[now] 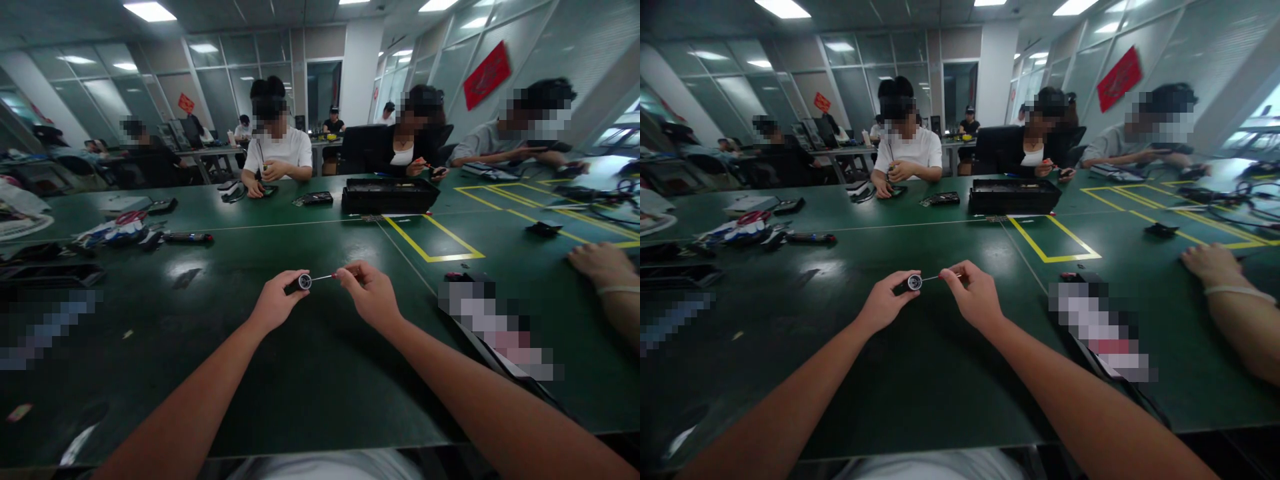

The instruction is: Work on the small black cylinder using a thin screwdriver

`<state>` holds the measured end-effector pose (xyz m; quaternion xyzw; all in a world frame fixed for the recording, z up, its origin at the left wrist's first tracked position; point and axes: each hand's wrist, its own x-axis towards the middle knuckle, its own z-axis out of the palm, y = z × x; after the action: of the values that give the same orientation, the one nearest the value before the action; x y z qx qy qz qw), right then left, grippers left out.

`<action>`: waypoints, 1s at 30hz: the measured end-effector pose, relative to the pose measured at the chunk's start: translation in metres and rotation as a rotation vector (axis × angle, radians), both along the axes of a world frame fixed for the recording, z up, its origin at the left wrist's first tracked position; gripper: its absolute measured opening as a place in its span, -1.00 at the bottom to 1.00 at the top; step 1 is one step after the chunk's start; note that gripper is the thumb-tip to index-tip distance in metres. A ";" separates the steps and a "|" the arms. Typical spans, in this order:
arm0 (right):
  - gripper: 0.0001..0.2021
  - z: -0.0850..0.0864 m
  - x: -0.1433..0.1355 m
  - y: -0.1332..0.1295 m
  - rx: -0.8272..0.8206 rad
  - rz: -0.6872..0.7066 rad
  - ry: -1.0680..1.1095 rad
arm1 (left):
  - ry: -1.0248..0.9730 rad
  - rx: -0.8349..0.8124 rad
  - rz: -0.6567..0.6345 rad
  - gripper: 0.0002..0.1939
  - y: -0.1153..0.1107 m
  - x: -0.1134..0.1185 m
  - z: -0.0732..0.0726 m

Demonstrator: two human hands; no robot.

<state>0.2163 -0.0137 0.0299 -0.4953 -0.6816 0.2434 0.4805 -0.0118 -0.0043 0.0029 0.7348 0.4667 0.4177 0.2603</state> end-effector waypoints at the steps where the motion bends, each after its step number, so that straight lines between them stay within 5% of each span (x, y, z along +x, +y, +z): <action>1: -0.63 0.001 0.001 0.000 0.016 -0.039 -0.059 | 0.010 0.012 -0.006 -0.56 -0.001 0.000 0.000; 7: -0.46 0.002 0.001 -0.001 0.084 -0.074 -0.262 | 0.083 0.045 0.009 -0.57 0.000 -0.004 -0.001; 14: -0.80 0.001 0.000 -0.001 0.110 0.141 -0.236 | 0.095 0.068 0.051 -0.57 0.006 -0.011 -0.008; 17: -0.79 -0.001 0.001 -0.001 0.063 0.249 -0.188 | 0.112 0.068 0.062 -0.57 0.007 -0.012 -0.008; 22: -0.61 -0.004 0.000 0.002 -0.013 0.154 -0.143 | 0.155 0.048 0.056 -0.59 0.003 -0.007 -0.003; 30: -0.78 -0.004 -0.002 -0.004 0.033 0.156 -0.062 | 0.264 -0.034 0.052 -0.60 -0.004 0.001 0.006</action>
<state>0.2145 -0.0179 0.0256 -0.4400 -0.7365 0.2533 0.4470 -0.0113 -0.0083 0.0092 0.7666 0.5227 0.3161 0.1980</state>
